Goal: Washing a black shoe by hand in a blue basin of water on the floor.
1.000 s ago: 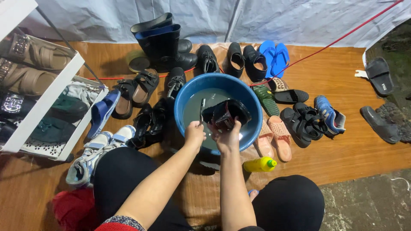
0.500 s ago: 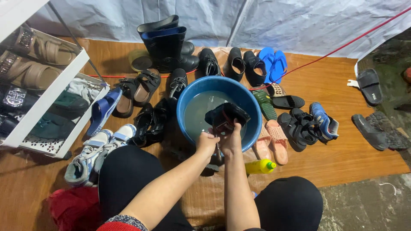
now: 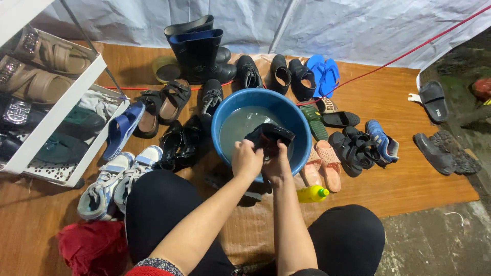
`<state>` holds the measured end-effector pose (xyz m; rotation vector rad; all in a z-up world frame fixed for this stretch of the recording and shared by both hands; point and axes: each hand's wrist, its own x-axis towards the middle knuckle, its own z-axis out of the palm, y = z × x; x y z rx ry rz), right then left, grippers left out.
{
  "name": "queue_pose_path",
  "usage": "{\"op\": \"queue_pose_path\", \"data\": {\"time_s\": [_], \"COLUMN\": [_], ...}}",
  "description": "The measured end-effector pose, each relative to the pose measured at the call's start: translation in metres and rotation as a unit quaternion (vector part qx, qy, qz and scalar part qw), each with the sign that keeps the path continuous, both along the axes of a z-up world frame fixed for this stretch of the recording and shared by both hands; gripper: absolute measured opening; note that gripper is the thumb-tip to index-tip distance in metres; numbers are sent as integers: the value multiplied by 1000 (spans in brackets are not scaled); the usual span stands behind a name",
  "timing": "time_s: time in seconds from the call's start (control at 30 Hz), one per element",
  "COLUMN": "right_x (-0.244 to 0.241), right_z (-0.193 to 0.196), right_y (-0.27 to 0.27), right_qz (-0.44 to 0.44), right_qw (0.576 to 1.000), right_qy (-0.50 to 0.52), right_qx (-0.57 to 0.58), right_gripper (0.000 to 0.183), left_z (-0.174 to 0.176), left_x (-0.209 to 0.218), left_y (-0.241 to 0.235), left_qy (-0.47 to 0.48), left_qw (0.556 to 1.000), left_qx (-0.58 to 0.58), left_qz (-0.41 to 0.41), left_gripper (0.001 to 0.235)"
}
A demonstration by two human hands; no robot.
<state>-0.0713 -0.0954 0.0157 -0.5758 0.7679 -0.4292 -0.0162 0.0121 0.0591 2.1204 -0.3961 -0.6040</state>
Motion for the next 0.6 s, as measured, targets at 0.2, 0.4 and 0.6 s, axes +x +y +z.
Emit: {"op": "queue_pose_path", "data": {"time_s": [0.2, 0.4, 0.6], "right_x": [2, 3, 2], "right_z": [-77, -23, 17], "right_y": [-29, -11, -1], "right_qz": [-21, -18, 68], "right_qw": [999, 994, 980], "right_qy": [27, 65, 105], "right_qx": [-38, -87, -153], "right_gripper": [64, 77, 99], "left_z": [-5, -9, -45], "left_x": [7, 17, 73], "left_y": [-7, -24, -47], "left_qy": [-208, -352, -364], "left_qw": [971, 915, 859], "left_qx": [-114, 28, 78], "left_qz": [-20, -195, -352], "left_gripper": [21, 18, 15]}}
